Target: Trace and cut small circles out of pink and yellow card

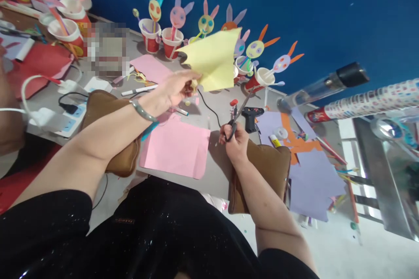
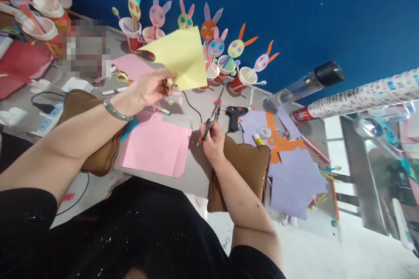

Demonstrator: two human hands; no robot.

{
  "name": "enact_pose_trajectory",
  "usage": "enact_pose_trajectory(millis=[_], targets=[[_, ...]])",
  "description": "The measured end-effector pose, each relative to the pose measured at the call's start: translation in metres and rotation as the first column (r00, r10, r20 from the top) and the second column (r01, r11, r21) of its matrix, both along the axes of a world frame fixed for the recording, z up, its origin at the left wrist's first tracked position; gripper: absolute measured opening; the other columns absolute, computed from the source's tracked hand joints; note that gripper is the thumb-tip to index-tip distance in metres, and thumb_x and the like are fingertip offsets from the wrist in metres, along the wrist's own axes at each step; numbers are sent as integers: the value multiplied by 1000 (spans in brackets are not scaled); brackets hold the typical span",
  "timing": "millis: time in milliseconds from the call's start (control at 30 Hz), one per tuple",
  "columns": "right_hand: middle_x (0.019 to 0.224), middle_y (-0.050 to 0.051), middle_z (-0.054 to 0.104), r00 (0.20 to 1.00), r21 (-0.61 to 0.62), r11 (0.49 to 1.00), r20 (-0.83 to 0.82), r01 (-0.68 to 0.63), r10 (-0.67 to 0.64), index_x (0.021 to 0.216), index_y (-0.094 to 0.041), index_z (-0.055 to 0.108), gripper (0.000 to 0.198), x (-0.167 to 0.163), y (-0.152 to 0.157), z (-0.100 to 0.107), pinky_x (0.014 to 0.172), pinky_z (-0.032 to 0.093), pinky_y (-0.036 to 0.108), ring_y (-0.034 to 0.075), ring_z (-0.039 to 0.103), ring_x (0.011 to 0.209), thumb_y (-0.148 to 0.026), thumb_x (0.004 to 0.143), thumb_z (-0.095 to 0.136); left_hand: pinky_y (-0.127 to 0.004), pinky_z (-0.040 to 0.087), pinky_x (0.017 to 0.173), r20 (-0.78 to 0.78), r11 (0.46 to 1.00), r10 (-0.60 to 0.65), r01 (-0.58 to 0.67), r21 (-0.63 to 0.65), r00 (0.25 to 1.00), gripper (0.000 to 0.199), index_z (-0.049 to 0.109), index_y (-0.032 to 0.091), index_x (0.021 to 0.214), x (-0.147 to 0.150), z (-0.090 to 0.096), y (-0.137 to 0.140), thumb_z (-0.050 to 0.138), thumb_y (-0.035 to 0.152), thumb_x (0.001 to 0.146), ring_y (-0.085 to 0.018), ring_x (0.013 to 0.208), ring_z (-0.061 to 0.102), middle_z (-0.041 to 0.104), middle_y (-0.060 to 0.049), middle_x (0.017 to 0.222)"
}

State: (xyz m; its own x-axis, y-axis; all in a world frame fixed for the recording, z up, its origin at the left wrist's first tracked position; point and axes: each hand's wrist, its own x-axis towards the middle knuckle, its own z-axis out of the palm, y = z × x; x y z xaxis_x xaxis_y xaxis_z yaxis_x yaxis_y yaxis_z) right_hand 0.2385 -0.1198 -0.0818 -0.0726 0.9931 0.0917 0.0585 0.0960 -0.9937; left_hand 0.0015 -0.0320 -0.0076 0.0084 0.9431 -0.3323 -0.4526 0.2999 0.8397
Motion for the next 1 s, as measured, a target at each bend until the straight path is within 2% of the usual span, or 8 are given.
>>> enact_pose_trajectory(millis=[100, 300, 433, 533, 633, 700, 900, 1000], targets=[[62, -6, 57, 1000, -3, 1000, 10, -16, 16, 72, -23, 51, 54, 0, -1, 0, 38, 39, 22, 6, 48, 40, -69, 85, 75, -22, 40, 49, 53, 996, -40, 44, -83, 998, 25, 59, 16, 64, 9, -5, -20, 60, 13, 89, -9, 51, 51, 54, 0, 58], [60, -5, 56, 999, 31, 999, 50, -11, 9, 74, -22, 60, 47, 2, -2, 1, 40, 40, 23, 7, 51, 41, -65, 92, 70, -21, 38, 51, 49, 991, -131, 129, 36, 990, 32, 59, 15, 60, 16, 0, -32, 59, 9, 91, -7, 53, 52, 51, 1, 58], [63, -4, 59, 998, 83, 996, 62, -13, 8, 78, -22, 61, 41, 3, -3, -1, 43, 43, 25, 8, 51, 43, -59, 95, 68, -20, 34, 49, -15, 977, -177, 177, 121, 984, 34, 58, 15, 60, 12, -9, -33, 62, 11, 93, -5, 52, 52, 52, 2, 59], [70, -1, 64, 987, 184, 983, 163, -22, -9, 81, -22, 61, 32, 4, -5, 0, 50, 46, 27, 11, 56, 50, -48, 98, 65, -18, 36, 50, -32, 970, -168, 171, 173, 985, 24, 61, 16, 66, 10, -18, -31, 71, 12, 88, -4, 52, 51, 57, 3, 63], [84, 4, 70, 939, 364, 927, 341, -87, -45, 82, -24, 61, 20, 3, -8, 4, 67, 54, 34, 17, 66, 71, -36, 95, 68, -17, 37, 49, -11, 977, -121, 121, 176, 993, 20, 61, 17, 70, 9, -21, -30, 72, 7, 83, -3, 50, 50, 58, 5, 62], [91, 7, 72, 902, 412, 898, 429, -156, -40, 81, -25, 59, 16, 1, -11, 7, 77, 55, 38, 22, 68, 84, -32, 91, 70, -16, 38, 48, 6, 984, -90, 88, 154, 996, 22, 59, 17, 69, 10, -20, -29, 72, 4, 81, -3, 48, 49, 56, 6, 58], [73, 1, 59, 880, 131, 950, 430, -284, 204, 69, -26, 46, 32, -5, -12, 13, 68, 45, 34, 18, 55, 70, -29, 87, 72, -19, 56, 63, 66, 996, -15, 9, 92, 998, 25, 52, 20, 74, 14, -10, -32, 74, 9, 80, -6, 57, 62, 64, 5, 67], [68, -2, 53, 887, 6, 950, 361, -311, 288, 67, -24, 45, 40, -6, -10, 15, 63, 39, 30, 15, 48, 65, -38, 86, 77, -19, 55, 62, 79, 993, 2, -11, 121, 997, 25, 51, 20, 76, 14, -5, -35, 74, 14, 82, -6, 59, 62, 65, 5, 70]])
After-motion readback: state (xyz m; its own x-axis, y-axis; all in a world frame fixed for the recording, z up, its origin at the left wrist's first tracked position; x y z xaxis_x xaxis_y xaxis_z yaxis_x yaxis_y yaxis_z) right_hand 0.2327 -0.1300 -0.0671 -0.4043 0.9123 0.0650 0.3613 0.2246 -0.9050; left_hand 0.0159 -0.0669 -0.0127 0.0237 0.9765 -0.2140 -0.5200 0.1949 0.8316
